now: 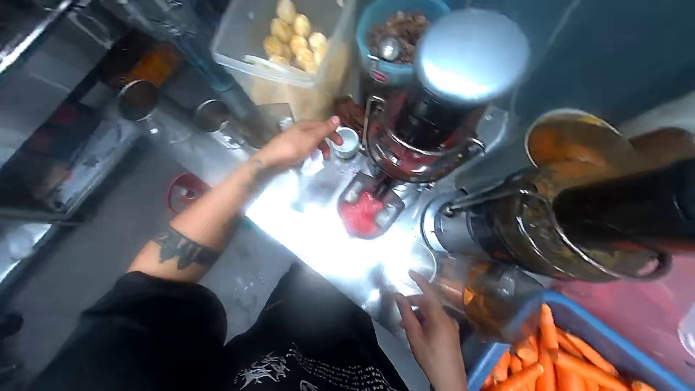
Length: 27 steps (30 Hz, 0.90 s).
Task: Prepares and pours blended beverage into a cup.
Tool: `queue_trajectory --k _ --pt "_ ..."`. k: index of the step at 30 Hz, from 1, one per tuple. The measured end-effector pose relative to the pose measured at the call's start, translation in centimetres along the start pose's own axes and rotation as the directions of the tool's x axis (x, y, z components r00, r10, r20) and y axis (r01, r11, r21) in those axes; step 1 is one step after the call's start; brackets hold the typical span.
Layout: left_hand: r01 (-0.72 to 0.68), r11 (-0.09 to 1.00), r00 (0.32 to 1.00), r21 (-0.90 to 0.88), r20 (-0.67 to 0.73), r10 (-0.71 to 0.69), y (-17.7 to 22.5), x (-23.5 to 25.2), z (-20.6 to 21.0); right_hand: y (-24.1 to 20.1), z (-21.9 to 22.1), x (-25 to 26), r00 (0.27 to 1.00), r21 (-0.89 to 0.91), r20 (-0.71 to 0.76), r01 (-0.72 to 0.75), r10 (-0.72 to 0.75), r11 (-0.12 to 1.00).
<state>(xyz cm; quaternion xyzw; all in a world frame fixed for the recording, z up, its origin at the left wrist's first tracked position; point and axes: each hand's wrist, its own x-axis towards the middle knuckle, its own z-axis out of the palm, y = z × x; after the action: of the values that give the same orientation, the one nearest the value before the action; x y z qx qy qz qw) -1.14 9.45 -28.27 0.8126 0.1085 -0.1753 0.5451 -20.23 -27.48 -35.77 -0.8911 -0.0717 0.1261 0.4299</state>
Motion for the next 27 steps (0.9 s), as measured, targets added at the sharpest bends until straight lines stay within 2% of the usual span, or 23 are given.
queue_trajectory --k 2,4,7,10,12,16,18,21,24,27 --pt "0.017 0.975 1.000 -0.224 -0.010 -0.020 -0.3 -3.2 0.2 -2.3 -0.9 -0.5 0.995 0.121 -0.013 0.101 -0.100 0.988" --pt "-0.008 0.932 1.000 -0.361 -0.029 -0.003 -1.2 -6.0 0.8 -4.7 -0.8 -0.3 0.972 0.217 -0.049 0.235 -0.230 0.948" --pt "-0.087 0.896 0.991 -0.436 -0.126 0.035 -2.9 -11.2 2.4 -8.7 1.6 1.1 0.924 0.324 -0.118 0.381 -0.362 0.866" --pt "-0.195 0.852 0.965 -0.487 -0.251 0.077 -5.8 -14.9 3.8 -13.8 5.6 2.5 0.907 0.439 -0.134 0.415 -0.398 0.797" --pt "-0.259 0.837 0.942 -0.481 -0.317 0.109 -7.9 -17.0 4.2 -16.5 8.5 2.4 0.902 0.449 -0.126 0.423 -0.413 0.787" --pt "-0.427 0.845 0.842 -0.322 -0.482 0.242 -11.1 -21.8 2.9 -19.9 12.8 0.4 0.921 0.366 -0.029 0.371 -0.388 0.854" --pt "-0.484 0.835 0.802 -0.263 -0.515 0.303 -12.6 -24.2 1.7 -20.9 14.5 -0.7 0.921 0.361 0.011 0.359 -0.389 0.861" --pt "-0.561 0.810 0.755 -0.168 -0.506 0.418 -15.7 -27.1 -0.7 -22.2 16.5 -1.3 0.946 0.398 0.053 0.274 -0.321 0.875" --pt "-0.659 0.748 0.665 0.082 -0.402 0.630 -19.3 -30.1 -3.0 -22.7 17.8 -1.6 0.971 0.490 0.123 0.120 -0.205 0.863" --pt "-0.690 0.664 0.568 0.287 -0.355 0.743 -20.8 -31.5 -3.2 -23.2 18.7 -2.2 0.966 0.540 0.199 0.035 -0.168 0.841"
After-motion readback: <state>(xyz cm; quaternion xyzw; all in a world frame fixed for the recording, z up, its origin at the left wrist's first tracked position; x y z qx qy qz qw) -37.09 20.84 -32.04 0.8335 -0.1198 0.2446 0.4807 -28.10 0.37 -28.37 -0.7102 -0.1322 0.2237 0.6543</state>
